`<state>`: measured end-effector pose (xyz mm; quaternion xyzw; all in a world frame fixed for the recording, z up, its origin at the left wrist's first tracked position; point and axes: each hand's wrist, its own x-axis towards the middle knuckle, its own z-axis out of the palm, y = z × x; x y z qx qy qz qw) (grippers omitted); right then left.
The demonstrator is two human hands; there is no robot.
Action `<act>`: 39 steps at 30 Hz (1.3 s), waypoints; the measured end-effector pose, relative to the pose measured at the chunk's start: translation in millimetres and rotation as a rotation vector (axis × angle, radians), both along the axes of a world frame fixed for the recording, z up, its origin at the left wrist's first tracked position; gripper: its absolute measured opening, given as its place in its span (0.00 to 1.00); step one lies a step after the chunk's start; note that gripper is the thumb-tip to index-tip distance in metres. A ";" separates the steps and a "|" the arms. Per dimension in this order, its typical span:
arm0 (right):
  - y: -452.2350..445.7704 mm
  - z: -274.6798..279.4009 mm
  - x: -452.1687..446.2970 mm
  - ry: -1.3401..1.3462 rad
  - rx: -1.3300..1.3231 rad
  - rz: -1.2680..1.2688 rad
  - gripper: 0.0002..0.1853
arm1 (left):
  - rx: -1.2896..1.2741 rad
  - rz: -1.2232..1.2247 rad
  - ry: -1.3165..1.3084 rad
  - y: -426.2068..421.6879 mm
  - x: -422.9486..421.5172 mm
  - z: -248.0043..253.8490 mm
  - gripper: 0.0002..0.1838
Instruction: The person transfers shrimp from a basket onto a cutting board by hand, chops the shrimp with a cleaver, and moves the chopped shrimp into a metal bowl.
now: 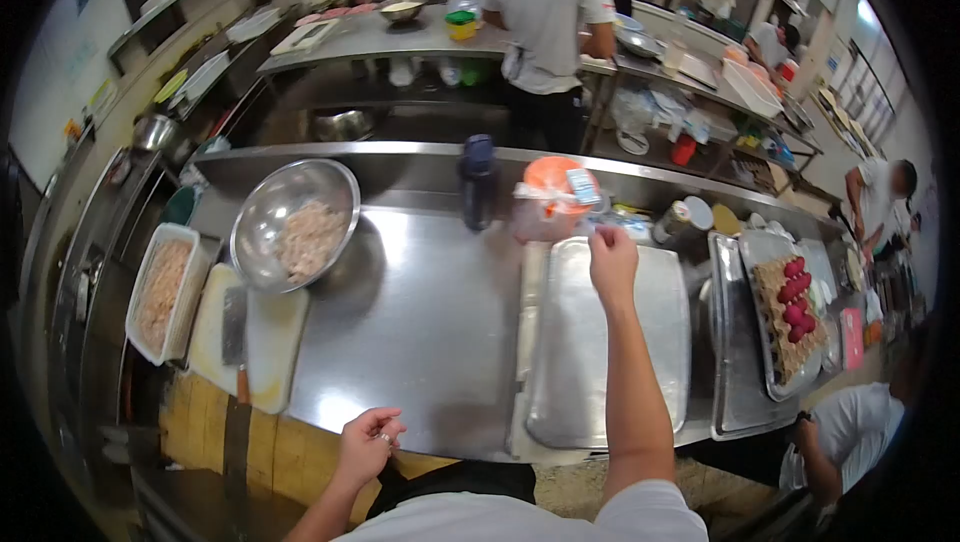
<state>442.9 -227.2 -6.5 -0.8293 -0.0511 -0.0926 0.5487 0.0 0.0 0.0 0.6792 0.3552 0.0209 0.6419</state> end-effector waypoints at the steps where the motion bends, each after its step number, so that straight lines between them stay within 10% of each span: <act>1: 3.6 -8.5 -41.6 0.097 0.072 0.051 0.13 | -0.004 0.023 -0.001 2.1 -6.8 6.7 0.14; 13: 335.9 -10.3 -514.9 0.498 -0.207 1.038 0.15 | 0.183 0.278 -0.190 230.2 -231.6 -40.5 0.12; 27: 543.1 -27.0 -523.6 0.101 -0.627 1.005 0.21 | 0.464 0.326 0.022 413.4 -244.1 -42.4 0.14; 36: 567.6 -66.9 -506.4 0.355 -0.798 1.010 0.28 | 0.710 0.400 0.068 554.7 -229.3 -14.5 0.12; 39: 572.5 -73.1 -506.4 0.402 -0.800 0.918 0.25 | 1.116 0.290 0.317 637.6 -230.7 -11.0 0.27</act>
